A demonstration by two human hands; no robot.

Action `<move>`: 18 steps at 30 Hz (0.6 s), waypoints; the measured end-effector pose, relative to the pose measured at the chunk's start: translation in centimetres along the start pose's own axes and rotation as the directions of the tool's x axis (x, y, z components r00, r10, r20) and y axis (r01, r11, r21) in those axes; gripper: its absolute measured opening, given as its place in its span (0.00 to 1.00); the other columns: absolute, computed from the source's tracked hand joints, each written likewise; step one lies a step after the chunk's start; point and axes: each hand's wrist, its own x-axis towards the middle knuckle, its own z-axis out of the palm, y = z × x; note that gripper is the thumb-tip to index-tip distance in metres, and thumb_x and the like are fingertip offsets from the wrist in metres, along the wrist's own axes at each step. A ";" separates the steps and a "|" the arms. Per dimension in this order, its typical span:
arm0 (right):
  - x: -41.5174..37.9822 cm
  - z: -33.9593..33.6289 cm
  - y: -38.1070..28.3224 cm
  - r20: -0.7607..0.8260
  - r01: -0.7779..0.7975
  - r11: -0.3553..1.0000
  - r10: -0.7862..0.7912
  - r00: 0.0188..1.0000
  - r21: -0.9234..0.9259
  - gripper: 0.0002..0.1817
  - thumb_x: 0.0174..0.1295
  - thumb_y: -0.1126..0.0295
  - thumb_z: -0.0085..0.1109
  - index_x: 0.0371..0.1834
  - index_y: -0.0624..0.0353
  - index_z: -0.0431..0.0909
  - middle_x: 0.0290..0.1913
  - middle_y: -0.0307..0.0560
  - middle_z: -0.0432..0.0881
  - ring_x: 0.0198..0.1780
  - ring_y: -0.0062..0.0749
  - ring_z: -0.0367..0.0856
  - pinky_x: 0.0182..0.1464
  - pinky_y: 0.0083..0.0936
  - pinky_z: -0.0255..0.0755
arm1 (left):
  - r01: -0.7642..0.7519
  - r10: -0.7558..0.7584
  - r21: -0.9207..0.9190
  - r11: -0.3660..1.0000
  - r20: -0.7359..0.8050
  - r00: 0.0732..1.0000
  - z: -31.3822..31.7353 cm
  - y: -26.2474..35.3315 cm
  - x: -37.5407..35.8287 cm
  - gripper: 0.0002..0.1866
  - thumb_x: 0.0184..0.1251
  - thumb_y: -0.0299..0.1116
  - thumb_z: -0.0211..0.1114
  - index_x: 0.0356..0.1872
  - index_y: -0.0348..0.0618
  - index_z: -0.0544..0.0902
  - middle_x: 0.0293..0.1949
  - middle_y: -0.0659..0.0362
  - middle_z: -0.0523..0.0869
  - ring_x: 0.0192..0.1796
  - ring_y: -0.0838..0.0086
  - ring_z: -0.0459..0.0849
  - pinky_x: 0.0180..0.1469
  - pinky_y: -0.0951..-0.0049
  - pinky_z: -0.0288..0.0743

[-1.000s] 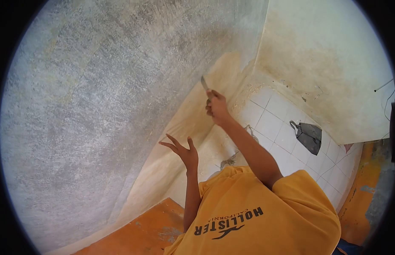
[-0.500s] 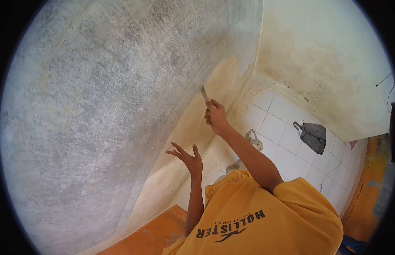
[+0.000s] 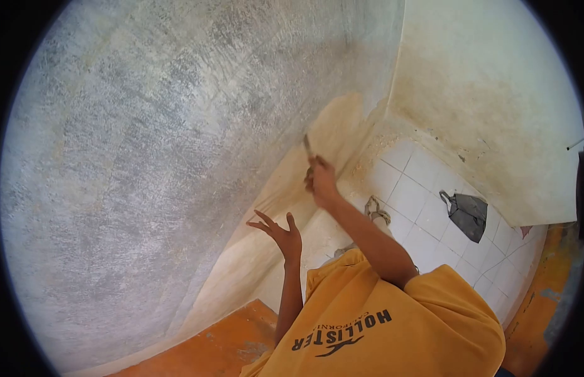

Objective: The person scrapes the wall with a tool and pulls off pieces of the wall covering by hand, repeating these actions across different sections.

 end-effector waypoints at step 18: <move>-1.6 0.0 -1.2 0.048 -0.189 0.982 0.188 0.981 0.014 0.10 0.81 0.55 0.52 0.49 0.48 0.72 0.22 0.29 0.62 0.17 0.15 0.54 0.18 0.18 0.47 | -0.071 0.109 0.162 0.984 -0.241 0.964 4.1 4.3 1.3 0.51 0.77 0.36 0.67 0.86 0.47 0.36 0.80 0.34 0.16 0.84 0.33 0.30 0.80 0.37 0.52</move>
